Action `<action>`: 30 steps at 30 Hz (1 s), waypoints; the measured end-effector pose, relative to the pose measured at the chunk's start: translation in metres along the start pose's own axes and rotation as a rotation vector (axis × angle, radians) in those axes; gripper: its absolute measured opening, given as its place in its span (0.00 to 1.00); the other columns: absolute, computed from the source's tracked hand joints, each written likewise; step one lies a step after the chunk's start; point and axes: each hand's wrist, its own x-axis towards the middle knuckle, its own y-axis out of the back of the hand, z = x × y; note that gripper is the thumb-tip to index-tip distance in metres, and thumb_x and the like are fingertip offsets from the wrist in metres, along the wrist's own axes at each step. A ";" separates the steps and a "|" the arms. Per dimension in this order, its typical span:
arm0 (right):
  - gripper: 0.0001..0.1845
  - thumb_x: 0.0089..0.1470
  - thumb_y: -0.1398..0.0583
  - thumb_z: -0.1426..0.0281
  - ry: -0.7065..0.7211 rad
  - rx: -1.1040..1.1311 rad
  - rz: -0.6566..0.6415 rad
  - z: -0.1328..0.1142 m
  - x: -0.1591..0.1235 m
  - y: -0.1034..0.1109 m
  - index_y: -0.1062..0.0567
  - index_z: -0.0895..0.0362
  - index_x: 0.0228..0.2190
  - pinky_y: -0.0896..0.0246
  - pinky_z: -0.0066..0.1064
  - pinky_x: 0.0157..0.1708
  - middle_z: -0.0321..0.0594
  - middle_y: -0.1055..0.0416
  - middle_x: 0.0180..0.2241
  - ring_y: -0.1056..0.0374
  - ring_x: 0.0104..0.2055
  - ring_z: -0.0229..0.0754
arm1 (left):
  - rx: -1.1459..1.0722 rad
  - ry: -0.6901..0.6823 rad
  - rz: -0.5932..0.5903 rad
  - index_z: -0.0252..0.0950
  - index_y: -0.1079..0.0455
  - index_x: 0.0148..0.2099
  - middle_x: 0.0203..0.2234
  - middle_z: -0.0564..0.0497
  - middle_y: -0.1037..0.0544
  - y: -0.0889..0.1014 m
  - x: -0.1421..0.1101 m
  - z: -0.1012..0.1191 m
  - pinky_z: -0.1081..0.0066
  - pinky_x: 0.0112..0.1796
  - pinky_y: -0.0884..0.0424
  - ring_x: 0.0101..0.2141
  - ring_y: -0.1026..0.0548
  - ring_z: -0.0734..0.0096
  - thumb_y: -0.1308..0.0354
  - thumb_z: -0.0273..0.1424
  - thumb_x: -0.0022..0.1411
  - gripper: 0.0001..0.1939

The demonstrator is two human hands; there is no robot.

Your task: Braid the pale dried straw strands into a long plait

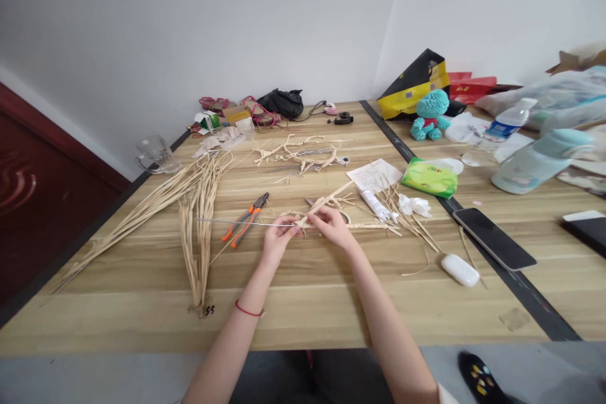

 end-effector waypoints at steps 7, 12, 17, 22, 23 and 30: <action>0.15 0.47 0.40 0.56 -0.011 0.009 0.010 -0.002 0.000 -0.001 0.26 0.55 0.26 0.37 0.33 0.28 0.38 0.27 0.25 0.31 0.27 0.43 | 0.075 -0.051 -0.041 0.34 0.28 0.34 0.27 0.50 0.24 0.007 0.004 -0.001 0.71 0.30 0.29 0.26 0.27 0.72 0.34 0.33 0.44 0.13; 0.15 0.46 0.39 0.56 -0.037 0.038 0.022 -0.002 0.000 -0.001 0.26 0.55 0.25 0.37 0.32 0.27 0.38 0.27 0.24 0.32 0.27 0.42 | 0.140 -0.094 -0.044 0.34 0.27 0.33 0.28 0.49 0.24 0.011 0.007 -0.001 0.72 0.32 0.30 0.29 0.27 0.71 0.34 0.32 0.43 0.12; 0.15 0.45 0.39 0.56 -0.052 0.031 0.037 -0.003 0.000 -0.001 0.26 0.55 0.25 0.37 0.32 0.28 0.38 0.27 0.24 0.32 0.27 0.42 | 0.163 -0.101 -0.032 0.34 0.27 0.33 0.28 0.49 0.24 0.013 0.007 0.001 0.71 0.33 0.29 0.30 0.26 0.71 0.34 0.33 0.43 0.12; 0.15 0.47 0.40 0.56 -0.021 0.007 0.033 -0.002 0.000 0.000 0.26 0.55 0.24 0.37 0.32 0.27 0.38 0.27 0.24 0.32 0.26 0.42 | 0.218 -0.100 -0.023 0.34 0.27 0.32 0.28 0.49 0.24 0.015 0.006 0.002 0.71 0.34 0.30 0.30 0.26 0.71 0.33 0.33 0.42 0.12; 0.15 0.47 0.40 0.56 -0.016 0.003 0.033 -0.002 0.000 -0.001 0.26 0.55 0.25 0.38 0.32 0.27 0.38 0.27 0.24 0.32 0.26 0.42 | 0.227 -0.103 -0.021 0.33 0.27 0.32 0.28 0.49 0.24 0.015 0.006 0.002 0.71 0.34 0.30 0.30 0.26 0.71 0.33 0.33 0.42 0.12; 0.17 0.47 0.41 0.54 0.001 -0.011 0.025 0.002 0.001 0.000 0.27 0.56 0.24 0.37 0.31 0.26 0.38 0.28 0.24 0.32 0.25 0.41 | 0.241 -0.120 -0.005 0.33 0.27 0.31 0.26 0.50 0.24 0.013 0.006 0.003 0.73 0.31 0.30 0.28 0.27 0.72 0.33 0.33 0.41 0.12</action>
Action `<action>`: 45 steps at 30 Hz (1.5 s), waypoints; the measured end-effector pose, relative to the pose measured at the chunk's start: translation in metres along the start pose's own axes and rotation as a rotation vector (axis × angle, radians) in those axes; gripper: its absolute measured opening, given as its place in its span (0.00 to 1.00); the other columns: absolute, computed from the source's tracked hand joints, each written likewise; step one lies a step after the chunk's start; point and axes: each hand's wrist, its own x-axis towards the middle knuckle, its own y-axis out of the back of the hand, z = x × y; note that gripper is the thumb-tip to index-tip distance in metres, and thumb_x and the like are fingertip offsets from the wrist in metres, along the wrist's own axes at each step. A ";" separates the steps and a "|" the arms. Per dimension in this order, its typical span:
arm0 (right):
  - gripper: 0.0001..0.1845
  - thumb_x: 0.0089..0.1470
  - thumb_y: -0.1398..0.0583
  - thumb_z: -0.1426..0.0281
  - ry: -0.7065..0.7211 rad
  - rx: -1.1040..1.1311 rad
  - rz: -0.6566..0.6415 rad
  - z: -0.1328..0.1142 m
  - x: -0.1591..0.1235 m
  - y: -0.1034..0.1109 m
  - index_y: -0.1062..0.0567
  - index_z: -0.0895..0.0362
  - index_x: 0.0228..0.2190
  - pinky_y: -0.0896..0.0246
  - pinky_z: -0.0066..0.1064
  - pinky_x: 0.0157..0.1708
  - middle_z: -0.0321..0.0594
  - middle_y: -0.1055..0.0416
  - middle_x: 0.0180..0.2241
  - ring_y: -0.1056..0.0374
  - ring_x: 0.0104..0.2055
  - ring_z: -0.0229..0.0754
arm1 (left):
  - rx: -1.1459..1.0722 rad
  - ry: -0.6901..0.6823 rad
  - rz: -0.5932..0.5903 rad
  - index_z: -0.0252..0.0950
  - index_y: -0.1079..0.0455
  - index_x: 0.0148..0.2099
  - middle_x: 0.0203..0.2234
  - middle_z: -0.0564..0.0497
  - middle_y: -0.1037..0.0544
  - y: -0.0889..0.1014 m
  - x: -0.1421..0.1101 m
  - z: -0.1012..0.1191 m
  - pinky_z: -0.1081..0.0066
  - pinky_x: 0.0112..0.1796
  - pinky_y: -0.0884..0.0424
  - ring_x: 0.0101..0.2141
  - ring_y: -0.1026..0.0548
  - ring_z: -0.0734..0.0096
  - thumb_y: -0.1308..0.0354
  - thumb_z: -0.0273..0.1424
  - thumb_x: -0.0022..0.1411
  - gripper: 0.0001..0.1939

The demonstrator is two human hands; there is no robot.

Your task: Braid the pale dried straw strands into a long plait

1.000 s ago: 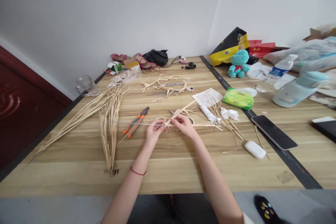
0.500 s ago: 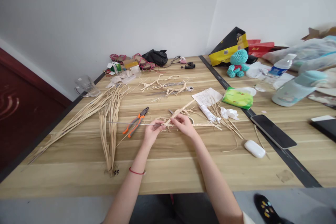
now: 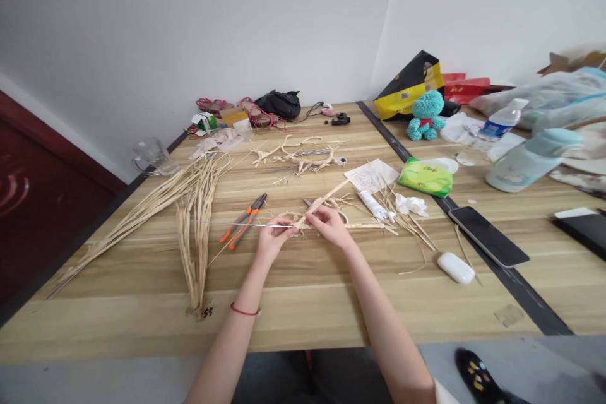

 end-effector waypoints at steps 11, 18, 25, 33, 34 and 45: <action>0.18 0.45 0.40 0.53 -0.048 0.056 -0.005 0.001 0.000 -0.003 0.27 0.55 0.26 0.35 0.33 0.28 0.38 0.28 0.24 0.33 0.28 0.42 | -0.038 0.068 -0.006 0.33 0.28 0.30 0.25 0.51 0.24 0.000 -0.001 0.007 0.72 0.31 0.30 0.27 0.27 0.72 0.33 0.33 0.41 0.13; 0.15 0.47 0.40 0.56 -0.005 0.061 -0.060 0.002 -0.002 -0.003 0.27 0.56 0.27 0.37 0.31 0.27 0.38 0.29 0.24 0.32 0.27 0.40 | -0.061 0.081 0.010 0.32 0.32 0.26 0.21 0.53 0.27 -0.001 0.001 0.000 0.76 0.28 0.33 0.24 0.29 0.76 0.32 0.32 0.40 0.13; 0.17 0.46 0.39 0.56 -0.028 0.098 -0.068 0.003 -0.002 -0.005 0.28 0.57 0.28 0.35 0.32 0.27 0.38 0.28 0.24 0.31 0.26 0.41 | -0.059 0.055 0.006 0.33 0.34 0.28 0.19 0.56 0.29 -0.002 0.000 0.003 0.78 0.25 0.36 0.22 0.32 0.79 0.32 0.32 0.40 0.15; 0.15 0.48 0.41 0.56 0.011 0.120 -0.083 0.000 -0.003 -0.005 0.28 0.56 0.29 0.35 0.32 0.27 0.38 0.30 0.25 0.32 0.27 0.41 | 0.007 -0.045 -0.044 0.34 0.27 0.34 0.15 0.58 0.35 -0.006 -0.005 0.005 0.77 0.21 0.39 0.17 0.36 0.81 0.36 0.34 0.47 0.12; 0.15 0.49 0.41 0.56 0.016 0.106 -0.077 -0.001 -0.003 -0.004 0.28 0.56 0.29 0.35 0.33 0.27 0.38 0.30 0.25 0.32 0.27 0.41 | 0.012 -0.048 -0.038 0.34 0.27 0.34 0.15 0.58 0.36 -0.006 -0.005 0.005 0.77 0.20 0.40 0.17 0.37 0.81 0.36 0.34 0.47 0.11; 0.15 0.48 0.41 0.56 -0.015 0.110 -0.034 -0.001 -0.002 -0.003 0.28 0.55 0.29 0.33 0.35 0.28 0.38 0.29 0.26 0.31 0.27 0.42 | -0.057 -0.029 -0.210 0.34 0.28 0.40 0.33 0.47 0.24 0.003 -0.005 0.009 0.71 0.33 0.29 0.31 0.27 0.71 0.35 0.33 0.46 0.17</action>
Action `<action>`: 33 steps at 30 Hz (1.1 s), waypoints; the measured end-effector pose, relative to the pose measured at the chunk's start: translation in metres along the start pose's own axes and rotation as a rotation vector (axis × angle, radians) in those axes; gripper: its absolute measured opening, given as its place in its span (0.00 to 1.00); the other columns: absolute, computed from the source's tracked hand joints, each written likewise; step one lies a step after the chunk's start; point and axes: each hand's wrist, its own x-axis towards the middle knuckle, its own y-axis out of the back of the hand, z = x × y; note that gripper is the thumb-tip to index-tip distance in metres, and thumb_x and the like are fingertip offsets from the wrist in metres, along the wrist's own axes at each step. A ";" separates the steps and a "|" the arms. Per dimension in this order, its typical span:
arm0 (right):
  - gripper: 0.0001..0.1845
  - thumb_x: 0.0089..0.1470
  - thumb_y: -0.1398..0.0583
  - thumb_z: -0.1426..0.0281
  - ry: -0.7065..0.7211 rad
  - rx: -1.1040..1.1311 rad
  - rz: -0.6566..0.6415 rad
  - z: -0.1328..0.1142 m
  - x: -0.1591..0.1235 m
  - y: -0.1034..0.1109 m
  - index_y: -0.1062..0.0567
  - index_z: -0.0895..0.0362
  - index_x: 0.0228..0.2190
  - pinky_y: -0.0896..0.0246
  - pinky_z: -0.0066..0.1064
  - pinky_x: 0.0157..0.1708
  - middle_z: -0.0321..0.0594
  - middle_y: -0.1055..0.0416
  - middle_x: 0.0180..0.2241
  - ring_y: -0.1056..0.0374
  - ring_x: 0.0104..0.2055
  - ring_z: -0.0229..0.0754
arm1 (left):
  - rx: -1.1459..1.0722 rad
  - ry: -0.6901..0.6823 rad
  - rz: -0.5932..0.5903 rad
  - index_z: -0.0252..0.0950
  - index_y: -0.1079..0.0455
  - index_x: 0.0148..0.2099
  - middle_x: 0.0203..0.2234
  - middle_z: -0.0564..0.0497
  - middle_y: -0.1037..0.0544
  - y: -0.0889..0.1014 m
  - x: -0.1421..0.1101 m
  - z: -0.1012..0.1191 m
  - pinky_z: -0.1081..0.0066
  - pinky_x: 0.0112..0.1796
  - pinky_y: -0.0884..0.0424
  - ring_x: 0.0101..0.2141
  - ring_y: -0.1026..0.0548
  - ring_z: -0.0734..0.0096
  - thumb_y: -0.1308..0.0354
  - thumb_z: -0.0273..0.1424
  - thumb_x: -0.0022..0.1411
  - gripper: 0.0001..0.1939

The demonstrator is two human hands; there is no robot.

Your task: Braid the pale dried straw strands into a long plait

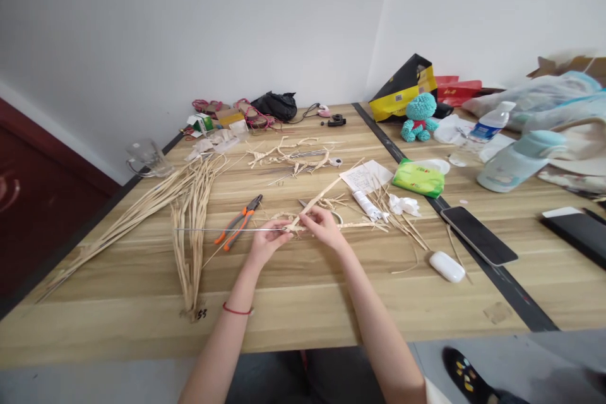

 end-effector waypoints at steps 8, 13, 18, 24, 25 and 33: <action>0.16 0.49 0.41 0.55 0.012 -0.055 0.013 0.001 0.001 0.001 0.28 0.56 0.30 0.35 0.32 0.25 0.39 0.27 0.26 0.31 0.26 0.42 | 0.096 -0.043 -0.006 0.35 0.29 0.41 0.27 0.51 0.27 0.001 0.000 -0.002 0.75 0.28 0.33 0.26 0.31 0.77 0.41 0.33 0.52 0.13; 0.16 0.49 0.41 0.55 0.025 -0.070 0.014 0.002 0.001 0.001 0.28 0.56 0.29 0.36 0.31 0.25 0.39 0.27 0.25 0.31 0.26 0.42 | 0.106 -0.048 0.035 0.35 0.29 0.39 0.24 0.53 0.30 0.000 0.001 -0.004 0.76 0.25 0.37 0.23 0.35 0.78 0.42 0.33 0.53 0.11; 0.16 0.49 0.41 0.56 0.024 -0.063 -0.005 0.000 -0.001 0.001 0.28 0.57 0.30 0.35 0.32 0.26 0.39 0.27 0.26 0.31 0.27 0.42 | 0.044 -0.003 0.000 0.35 0.32 0.40 0.19 0.56 0.35 -0.004 0.000 -0.003 0.78 0.22 0.42 0.20 0.39 0.80 0.42 0.34 0.54 0.12; 0.16 0.48 0.40 0.56 0.000 -0.047 -0.036 0.001 -0.001 0.001 0.28 0.57 0.30 0.35 0.32 0.26 0.39 0.27 0.25 0.31 0.26 0.42 | 0.028 0.014 -0.006 0.35 0.35 0.39 0.20 0.57 0.34 -0.007 0.000 -0.005 0.78 0.21 0.43 0.20 0.38 0.81 0.41 0.35 0.53 0.13; 0.16 0.48 0.40 0.56 -0.003 -0.046 -0.037 0.001 -0.001 0.001 0.28 0.57 0.29 0.36 0.32 0.26 0.39 0.27 0.25 0.31 0.26 0.42 | 0.024 0.016 -0.009 0.35 0.35 0.39 0.20 0.57 0.33 -0.007 -0.001 -0.004 0.78 0.21 0.42 0.20 0.38 0.81 0.41 0.35 0.53 0.13; 0.17 0.46 0.39 0.56 0.003 -0.077 -0.096 0.001 -0.001 0.003 0.27 0.58 0.29 0.36 0.32 0.28 0.39 0.28 0.25 0.32 0.27 0.42 | -0.015 0.046 -0.071 0.36 0.38 0.39 0.19 0.57 0.34 -0.004 -0.003 0.004 0.78 0.22 0.40 0.19 0.36 0.81 0.40 0.37 0.52 0.15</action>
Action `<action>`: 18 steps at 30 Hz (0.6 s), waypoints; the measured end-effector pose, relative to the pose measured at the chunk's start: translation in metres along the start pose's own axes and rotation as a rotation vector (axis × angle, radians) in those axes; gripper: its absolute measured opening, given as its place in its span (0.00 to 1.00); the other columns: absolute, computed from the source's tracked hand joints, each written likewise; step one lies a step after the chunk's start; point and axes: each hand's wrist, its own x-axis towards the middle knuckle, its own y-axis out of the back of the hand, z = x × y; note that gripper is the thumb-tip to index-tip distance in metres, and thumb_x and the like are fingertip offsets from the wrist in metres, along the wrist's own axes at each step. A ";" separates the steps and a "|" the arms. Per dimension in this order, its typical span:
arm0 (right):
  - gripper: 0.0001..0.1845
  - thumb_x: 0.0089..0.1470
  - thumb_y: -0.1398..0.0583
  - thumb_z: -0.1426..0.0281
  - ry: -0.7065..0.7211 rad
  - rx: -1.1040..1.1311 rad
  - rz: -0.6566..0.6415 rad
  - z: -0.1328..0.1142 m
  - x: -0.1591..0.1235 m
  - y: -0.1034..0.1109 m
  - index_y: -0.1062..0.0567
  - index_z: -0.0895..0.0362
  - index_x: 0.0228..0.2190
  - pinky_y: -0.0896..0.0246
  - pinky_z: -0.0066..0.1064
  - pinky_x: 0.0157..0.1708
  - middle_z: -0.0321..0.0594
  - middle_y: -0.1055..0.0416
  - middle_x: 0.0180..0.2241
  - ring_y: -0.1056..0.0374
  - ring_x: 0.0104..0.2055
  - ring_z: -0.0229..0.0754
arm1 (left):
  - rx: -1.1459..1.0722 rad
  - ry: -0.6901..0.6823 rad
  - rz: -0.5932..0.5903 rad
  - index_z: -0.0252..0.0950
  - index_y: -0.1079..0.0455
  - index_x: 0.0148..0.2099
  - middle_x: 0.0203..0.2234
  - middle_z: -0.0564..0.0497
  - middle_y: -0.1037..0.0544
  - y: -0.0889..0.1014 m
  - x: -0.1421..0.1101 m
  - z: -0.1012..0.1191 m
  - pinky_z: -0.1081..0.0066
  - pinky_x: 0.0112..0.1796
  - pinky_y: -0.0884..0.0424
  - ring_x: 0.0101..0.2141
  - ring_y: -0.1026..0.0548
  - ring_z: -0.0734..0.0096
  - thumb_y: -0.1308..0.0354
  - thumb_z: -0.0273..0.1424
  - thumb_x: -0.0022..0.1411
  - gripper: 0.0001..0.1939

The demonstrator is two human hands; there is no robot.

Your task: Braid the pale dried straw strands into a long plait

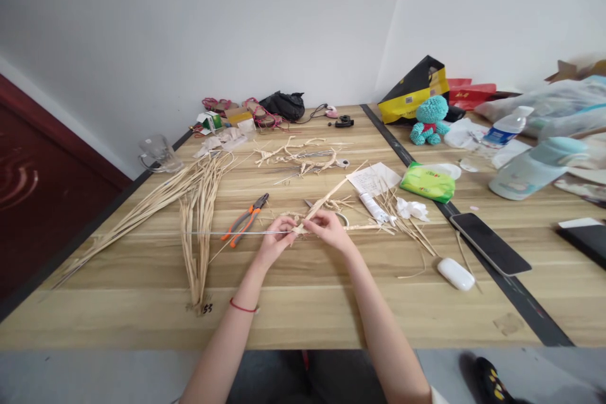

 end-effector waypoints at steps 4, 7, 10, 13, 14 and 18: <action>0.15 0.45 0.38 0.58 0.056 -0.062 -0.034 -0.007 -0.001 0.001 0.25 0.58 0.28 0.37 0.33 0.32 0.40 0.27 0.27 0.33 0.30 0.42 | -0.013 -0.005 -0.021 0.36 0.38 0.38 0.19 0.58 0.34 0.000 -0.001 0.002 0.78 0.22 0.38 0.19 0.35 0.81 0.40 0.36 0.52 0.14; 0.13 0.45 0.37 0.60 0.075 -0.093 -0.051 -0.011 -0.002 0.002 0.24 0.57 0.28 0.37 0.33 0.33 0.40 0.27 0.29 0.33 0.32 0.43 | -0.023 -0.006 -0.022 0.36 0.39 0.37 0.19 0.58 0.34 -0.001 -0.001 0.001 0.78 0.22 0.38 0.20 0.35 0.81 0.40 0.35 0.52 0.14; 0.13 0.46 0.38 0.59 0.085 -0.103 -0.087 -0.011 -0.001 0.002 0.24 0.58 0.28 0.38 0.32 0.33 0.40 0.27 0.29 0.33 0.33 0.43 | -0.011 -0.003 -0.020 0.36 0.39 0.37 0.20 0.58 0.34 -0.002 -0.001 0.000 0.78 0.23 0.38 0.20 0.35 0.81 0.40 0.35 0.53 0.13; 0.14 0.47 0.39 0.59 0.071 -0.099 -0.080 -0.008 0.000 0.002 0.25 0.58 0.28 0.38 0.32 0.33 0.40 0.28 0.30 0.33 0.33 0.42 | 0.040 -0.015 -0.014 0.36 0.38 0.37 0.22 0.56 0.32 -0.002 -0.001 0.001 0.77 0.24 0.36 0.22 0.33 0.80 0.41 0.36 0.53 0.12; 0.15 0.47 0.39 0.58 0.063 -0.092 -0.072 -0.006 0.000 0.002 0.25 0.58 0.29 0.38 0.32 0.32 0.40 0.28 0.30 0.33 0.33 0.42 | 0.064 -0.023 -0.007 0.36 0.38 0.38 0.23 0.55 0.32 -0.003 -0.002 0.002 0.77 0.25 0.35 0.23 0.32 0.79 0.41 0.36 0.53 0.13; 0.15 0.47 0.39 0.58 0.051 -0.042 -0.049 -0.003 0.001 0.000 0.27 0.58 0.30 0.38 0.31 0.31 0.40 0.30 0.29 0.34 0.31 0.41 | 0.120 -0.060 0.020 0.35 0.37 0.39 0.27 0.53 0.30 -0.004 -0.002 0.002 0.75 0.30 0.33 0.28 0.29 0.76 0.40 0.34 0.52 0.14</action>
